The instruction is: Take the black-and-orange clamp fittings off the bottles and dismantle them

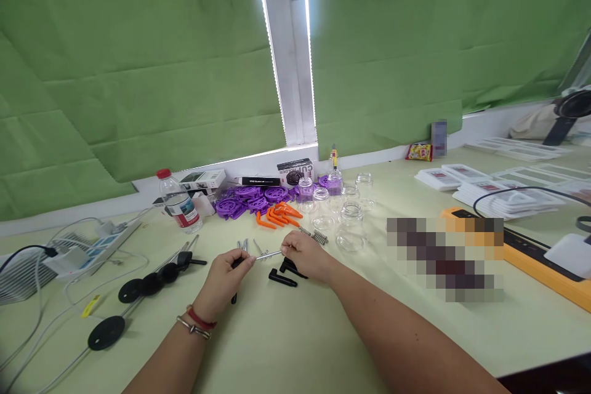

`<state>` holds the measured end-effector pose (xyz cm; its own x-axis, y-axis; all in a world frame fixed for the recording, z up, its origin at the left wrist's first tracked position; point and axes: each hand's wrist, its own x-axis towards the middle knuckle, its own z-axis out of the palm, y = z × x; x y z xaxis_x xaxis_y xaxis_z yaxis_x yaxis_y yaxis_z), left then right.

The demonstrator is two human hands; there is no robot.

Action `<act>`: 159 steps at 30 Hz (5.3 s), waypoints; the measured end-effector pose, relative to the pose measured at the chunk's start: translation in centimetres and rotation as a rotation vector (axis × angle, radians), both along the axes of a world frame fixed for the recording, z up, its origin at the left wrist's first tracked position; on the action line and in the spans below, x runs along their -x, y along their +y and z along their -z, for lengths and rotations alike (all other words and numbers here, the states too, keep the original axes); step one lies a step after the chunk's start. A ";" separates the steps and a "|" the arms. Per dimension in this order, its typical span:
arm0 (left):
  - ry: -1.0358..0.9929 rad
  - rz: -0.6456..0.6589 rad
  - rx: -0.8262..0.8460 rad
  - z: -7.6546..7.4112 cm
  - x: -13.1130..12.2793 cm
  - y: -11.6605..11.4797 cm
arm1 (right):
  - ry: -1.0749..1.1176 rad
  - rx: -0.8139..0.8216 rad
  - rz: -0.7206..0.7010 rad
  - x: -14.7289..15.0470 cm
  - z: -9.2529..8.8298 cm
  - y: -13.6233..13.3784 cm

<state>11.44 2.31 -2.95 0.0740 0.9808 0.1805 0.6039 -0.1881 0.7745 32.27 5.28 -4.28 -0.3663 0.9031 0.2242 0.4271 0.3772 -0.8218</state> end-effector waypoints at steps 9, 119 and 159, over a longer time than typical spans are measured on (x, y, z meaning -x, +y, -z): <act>0.082 -0.351 -0.255 1.1 4.4 3.1 | 0.157 0.055 0.178 -0.6 -0.3 -0.4; -0.194 0.346 0.070 0.3 -2.3 -1.1 | -0.518 -0.109 0.380 -2.9 -2.6 -0.4; -0.126 0.049 -0.141 1.0 0.2 0.4 | -0.652 0.117 0.433 -4.6 -2.5 0.4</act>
